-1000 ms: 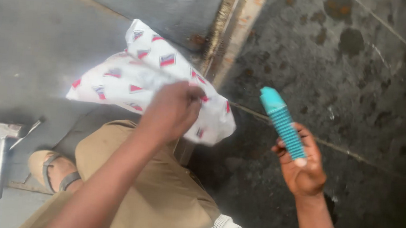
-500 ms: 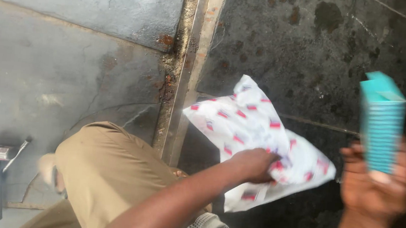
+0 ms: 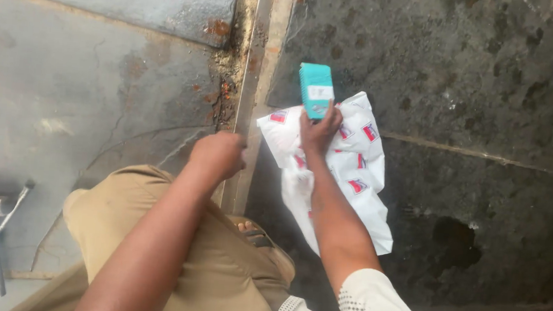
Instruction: The person carries a plastic-wrapped package across the workshop floor, sits down, and unwraps it to reveal a teal box of ball race bearings. They open the box, remove the bearings and a plastic tray, and wipe each bearing with a pink cloth.
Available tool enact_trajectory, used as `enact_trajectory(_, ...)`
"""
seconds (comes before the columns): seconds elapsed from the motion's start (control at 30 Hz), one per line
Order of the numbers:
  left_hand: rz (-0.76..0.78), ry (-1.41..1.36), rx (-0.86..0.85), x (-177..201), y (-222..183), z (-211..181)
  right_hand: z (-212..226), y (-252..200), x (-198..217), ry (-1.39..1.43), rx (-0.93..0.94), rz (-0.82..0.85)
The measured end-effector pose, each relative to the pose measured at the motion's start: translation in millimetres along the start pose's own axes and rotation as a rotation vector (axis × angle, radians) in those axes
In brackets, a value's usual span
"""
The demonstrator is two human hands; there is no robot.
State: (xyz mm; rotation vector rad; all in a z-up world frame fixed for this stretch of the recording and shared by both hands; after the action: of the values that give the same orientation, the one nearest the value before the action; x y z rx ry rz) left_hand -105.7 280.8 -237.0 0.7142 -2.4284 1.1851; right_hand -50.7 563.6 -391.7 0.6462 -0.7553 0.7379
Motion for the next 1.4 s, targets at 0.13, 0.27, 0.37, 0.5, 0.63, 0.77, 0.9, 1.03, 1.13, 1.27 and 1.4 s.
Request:
enact_trajectory(0.13,-0.125,0.012,0.078,30,-9,12,18,9,-8,-0.274,-0.070,0.114)
enact_trajectory(0.27,-0.233,-0.094,0.050,42,-10,10,-10,2,1,-0.079,-0.112,0.070)
enact_trajectory(0.37,-0.318,-0.333,0.040,42,-2,9,21,-12,32,0.183,-0.123,0.070)
enact_trajectory(0.5,-0.133,-0.824,0.049,33,8,-11,123,-34,96,0.320,-0.118,0.128)
enact_trajectory(0.63,-0.051,-1.272,-0.203,29,29,-2,213,-53,121,0.349,0.124,0.201)
enact_trajectory(0.77,0.040,-1.571,-0.448,95,-33,12,306,-47,137,0.453,0.216,0.318)
enact_trajectory(0.9,0.219,-1.830,-0.643,112,-70,60,368,-38,152,0.353,0.560,0.491)
enact_trajectory(1.03,0.277,-1.789,-0.428,102,-52,177,390,11,132,0.713,0.312,0.722)
enact_trajectory(1.13,0.374,-1.777,-0.366,122,-101,166,414,18,84,0.956,-0.052,1.234)
enact_trajectory(1.27,0.403,-1.785,-0.327,106,-105,197,419,-10,76,1.101,-0.063,1.334)
enact_trajectory(1.4,0.435,-1.756,-0.240,90,-109,204,396,-25,60,1.332,-0.223,1.481)
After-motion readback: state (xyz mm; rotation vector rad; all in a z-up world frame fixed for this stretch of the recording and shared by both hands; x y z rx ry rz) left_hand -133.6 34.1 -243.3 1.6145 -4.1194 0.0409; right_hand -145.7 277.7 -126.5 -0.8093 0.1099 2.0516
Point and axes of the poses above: each hand's wrist, its own y-axis towards the middle knuckle, its own x-axis out of the back of the hand, z = x × y, the point moved 3 cm from there along y, towards the middle knuckle, and after that the axes turned 3 degrees about -y, right-handed, at the moved point
